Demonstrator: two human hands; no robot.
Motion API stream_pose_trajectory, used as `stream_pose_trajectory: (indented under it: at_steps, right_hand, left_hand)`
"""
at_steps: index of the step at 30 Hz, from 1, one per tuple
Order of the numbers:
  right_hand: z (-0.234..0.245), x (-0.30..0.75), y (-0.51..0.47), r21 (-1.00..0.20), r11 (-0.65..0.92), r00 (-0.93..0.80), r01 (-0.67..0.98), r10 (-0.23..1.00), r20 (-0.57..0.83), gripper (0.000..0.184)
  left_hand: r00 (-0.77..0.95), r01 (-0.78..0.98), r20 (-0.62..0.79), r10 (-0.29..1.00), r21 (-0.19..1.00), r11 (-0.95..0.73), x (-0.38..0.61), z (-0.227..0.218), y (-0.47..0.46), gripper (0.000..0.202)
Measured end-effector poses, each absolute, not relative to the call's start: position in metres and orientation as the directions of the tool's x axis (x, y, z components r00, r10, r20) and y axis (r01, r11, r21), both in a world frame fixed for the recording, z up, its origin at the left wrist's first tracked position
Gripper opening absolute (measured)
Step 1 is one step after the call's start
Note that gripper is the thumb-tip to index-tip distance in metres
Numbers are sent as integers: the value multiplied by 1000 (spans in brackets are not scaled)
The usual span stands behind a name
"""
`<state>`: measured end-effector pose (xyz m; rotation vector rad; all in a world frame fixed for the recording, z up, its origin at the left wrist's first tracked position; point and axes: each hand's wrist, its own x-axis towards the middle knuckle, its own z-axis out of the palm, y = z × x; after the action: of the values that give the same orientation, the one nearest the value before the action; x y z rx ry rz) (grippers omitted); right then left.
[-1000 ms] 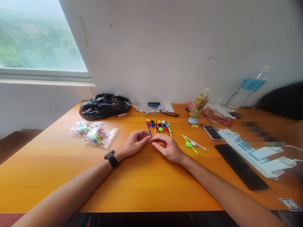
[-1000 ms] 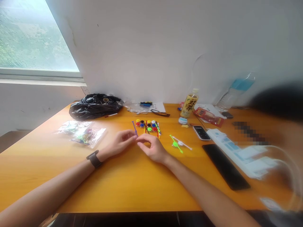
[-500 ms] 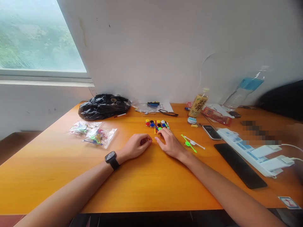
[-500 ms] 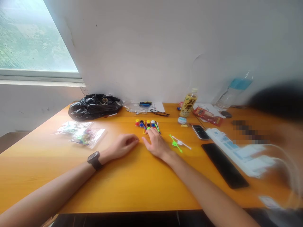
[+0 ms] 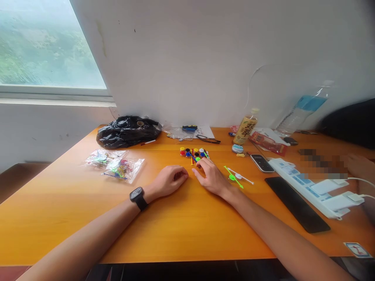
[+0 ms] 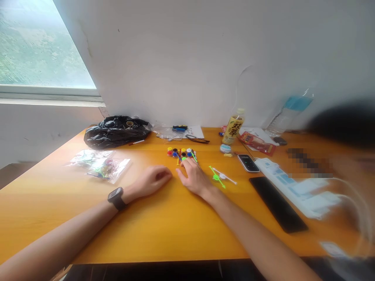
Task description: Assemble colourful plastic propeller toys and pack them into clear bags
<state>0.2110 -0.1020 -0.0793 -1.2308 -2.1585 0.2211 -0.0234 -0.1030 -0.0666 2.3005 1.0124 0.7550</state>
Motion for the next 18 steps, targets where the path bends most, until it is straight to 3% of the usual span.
stream_pose_trajectory:
  at_steps: [10, 18]
  right_hand:
    - [-81, 213, -101, -419, 547, -376, 724, 823, 425, 13]
    - [-67, 208, -110, -472, 577, -321, 667, 794, 516, 46]
  left_hand:
    - [573, 479, 280, 771, 648, -592, -23, -66, -104, 22]
    - [406, 499, 371, 835, 675, -542, -26, -74, -103, 21]
